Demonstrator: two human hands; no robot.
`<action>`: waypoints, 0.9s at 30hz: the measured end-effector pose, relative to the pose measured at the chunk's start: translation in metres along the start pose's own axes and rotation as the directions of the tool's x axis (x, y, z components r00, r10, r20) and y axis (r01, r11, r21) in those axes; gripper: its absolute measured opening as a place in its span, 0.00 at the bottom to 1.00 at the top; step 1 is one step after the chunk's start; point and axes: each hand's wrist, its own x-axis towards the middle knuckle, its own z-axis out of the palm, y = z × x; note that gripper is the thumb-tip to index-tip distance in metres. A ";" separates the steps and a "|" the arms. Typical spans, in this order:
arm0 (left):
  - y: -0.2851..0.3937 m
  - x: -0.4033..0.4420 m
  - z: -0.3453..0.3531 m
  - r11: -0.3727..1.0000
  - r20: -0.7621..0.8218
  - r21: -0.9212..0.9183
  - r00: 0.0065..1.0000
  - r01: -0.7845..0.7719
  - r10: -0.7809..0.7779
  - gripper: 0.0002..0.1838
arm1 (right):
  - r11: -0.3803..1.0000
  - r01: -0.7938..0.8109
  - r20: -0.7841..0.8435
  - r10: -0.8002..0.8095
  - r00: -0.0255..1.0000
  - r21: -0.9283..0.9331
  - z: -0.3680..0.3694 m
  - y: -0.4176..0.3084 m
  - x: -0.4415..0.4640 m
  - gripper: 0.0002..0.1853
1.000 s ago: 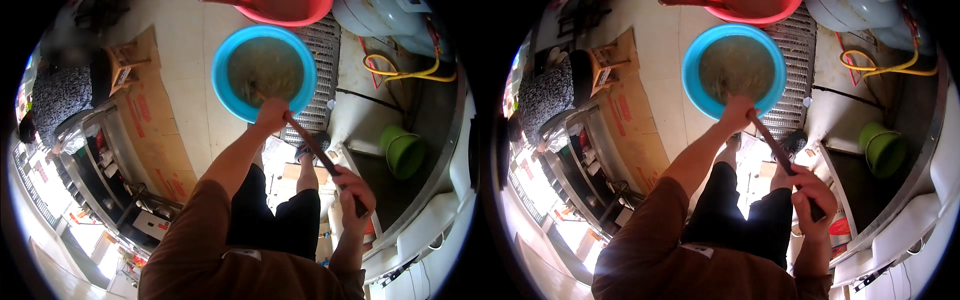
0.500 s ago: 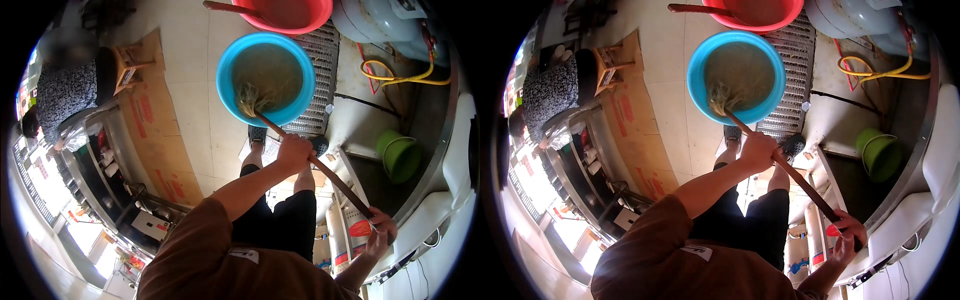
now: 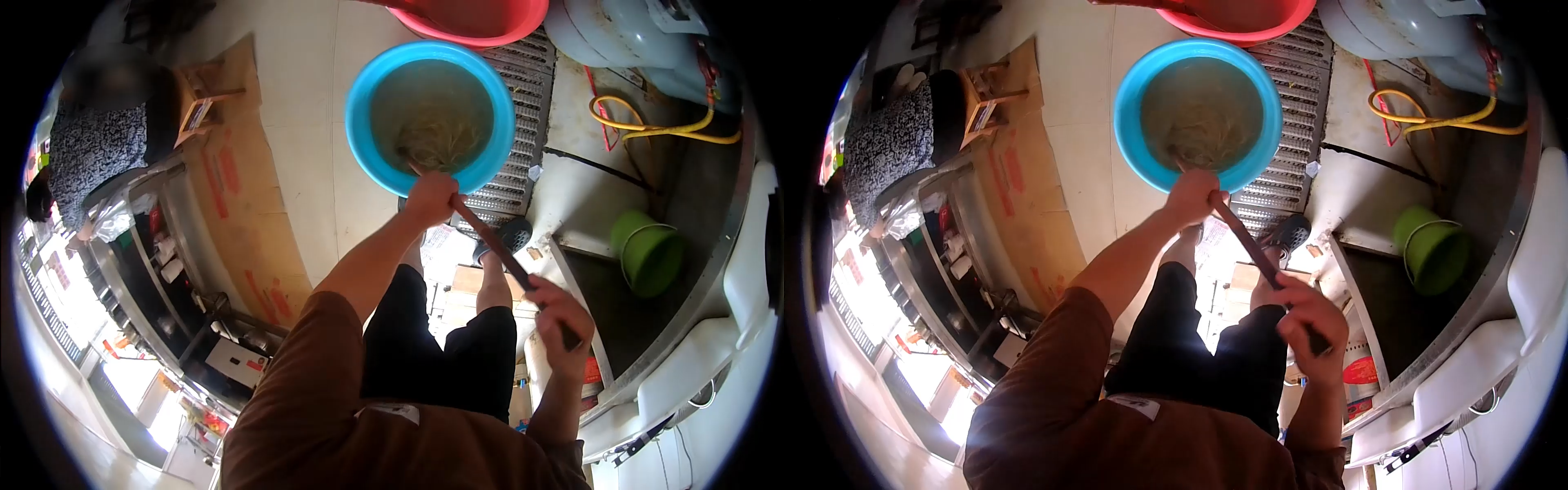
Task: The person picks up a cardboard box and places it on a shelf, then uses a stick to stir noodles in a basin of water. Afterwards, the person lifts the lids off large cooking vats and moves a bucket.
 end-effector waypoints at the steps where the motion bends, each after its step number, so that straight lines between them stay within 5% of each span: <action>1: 0.000 -0.009 0.012 0.996 -0.114 -0.001 0.990 -0.084 0.083 0.12 | 0.998 0.021 0.119 -0.014 0.993 -0.053 0.000 -0.007 0.001 0.07; 8: 0.107 -0.020 -0.014 0.998 0.020 -0.048 0.999 -0.032 0.033 0.12 | 1.000 0.008 -0.142 -0.005 0.990 0.027 -0.059 -0.072 -0.034 0.12; 10: 0.115 -0.016 -0.018 0.985 -0.070 -0.043 0.984 -0.165 0.162 0.12 | 0.997 0.058 -0.067 -0.062 0.996 -0.058 -0.060 -0.081 -0.032 0.13; 12: 0.097 0.011 -0.019 0.990 0.016 0.006 0.990 -0.141 0.141 0.12 | 0.976 0.147 -0.016 -0.152 0.988 -0.161 -0.041 -0.075 -0.026 0.11; 14: 0.059 0.031 0.004 0.976 -0.234 -0.136 0.963 -0.169 0.134 0.12 | 0.954 0.196 0.026 -0.195 0.981 -0.226 -0.007 -0.054 0.001 0.07; 19: 0.003 0.010 0.040 0.983 -0.183 -0.183 0.983 -0.015 -0.019 0.13 | 0.996 0.020 0.104 -0.010 0.994 -0.091 0.011 -0.013 0.031 0.04; 27: 0.094 -0.021 -0.010 1.000 -0.125 0.023 0.992 -0.012 0.015 0.13 | 0.996 -0.019 0.008 0.019 1.000 0.088 -0.074 -0.039 -0.011 0.16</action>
